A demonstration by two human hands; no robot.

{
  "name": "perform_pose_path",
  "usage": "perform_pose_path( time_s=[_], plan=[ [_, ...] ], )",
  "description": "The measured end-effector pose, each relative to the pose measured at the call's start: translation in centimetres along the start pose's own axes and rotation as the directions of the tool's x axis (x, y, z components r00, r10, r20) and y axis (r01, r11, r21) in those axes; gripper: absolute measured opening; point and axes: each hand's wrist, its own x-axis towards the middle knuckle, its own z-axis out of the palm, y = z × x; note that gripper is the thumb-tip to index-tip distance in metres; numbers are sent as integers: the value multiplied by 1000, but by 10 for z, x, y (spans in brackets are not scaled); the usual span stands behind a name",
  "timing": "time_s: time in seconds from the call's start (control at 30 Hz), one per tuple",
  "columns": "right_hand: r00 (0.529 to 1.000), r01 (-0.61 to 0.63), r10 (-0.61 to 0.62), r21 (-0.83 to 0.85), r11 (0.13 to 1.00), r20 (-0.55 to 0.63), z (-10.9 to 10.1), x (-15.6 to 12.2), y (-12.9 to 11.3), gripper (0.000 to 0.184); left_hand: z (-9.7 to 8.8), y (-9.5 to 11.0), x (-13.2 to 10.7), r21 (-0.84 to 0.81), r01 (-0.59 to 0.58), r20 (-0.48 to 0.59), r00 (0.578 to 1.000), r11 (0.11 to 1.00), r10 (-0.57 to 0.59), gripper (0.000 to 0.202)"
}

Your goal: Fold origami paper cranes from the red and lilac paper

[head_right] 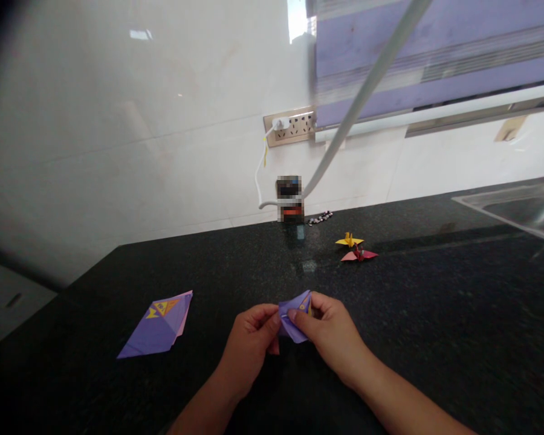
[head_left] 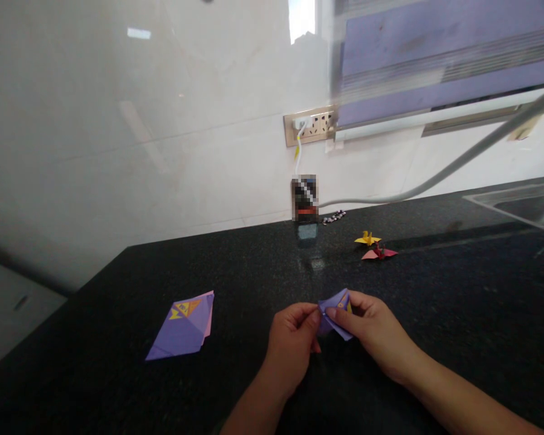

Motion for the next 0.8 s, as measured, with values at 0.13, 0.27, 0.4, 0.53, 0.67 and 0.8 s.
perform_pose_path(
  time_s=[0.13, 0.27, 0.4, 0.53, 0.67, 0.8],
  plan=[
    [991, 105, -117, -153, 983, -70, -2, 0, 3, 13, 0, 2, 0, -124, 98, 0, 995, 987, -99, 37],
    [940, 278, -334, -423, 862, -64, -2, -2, 7, 8, 0, 0, -1, -344, 215, 87, 977, 914, -197, 39],
    [930, 314, -366, -457, 832, -28, -1, -3, 8, 7, 2, 0, -3, -472, 209, 168, 975, 856, -145, 29],
    [943, 289, -331, -422, 859, -28, -1, -1, 10, 6, 2, 0, -4, -482, 175, 159, 981, 859, -110, 27],
    [967, 232, -253, -336, 913, -21, -1, 0, 10, 9, 2, 0, -3, -473, 158, 151, 984, 867, -98, 26],
    [974, 213, -225, -315, 925, 0, -1, -1, 7, 14, 1, 0, -3, -477, 163, 143, 984, 864, -107, 23]
  ],
)
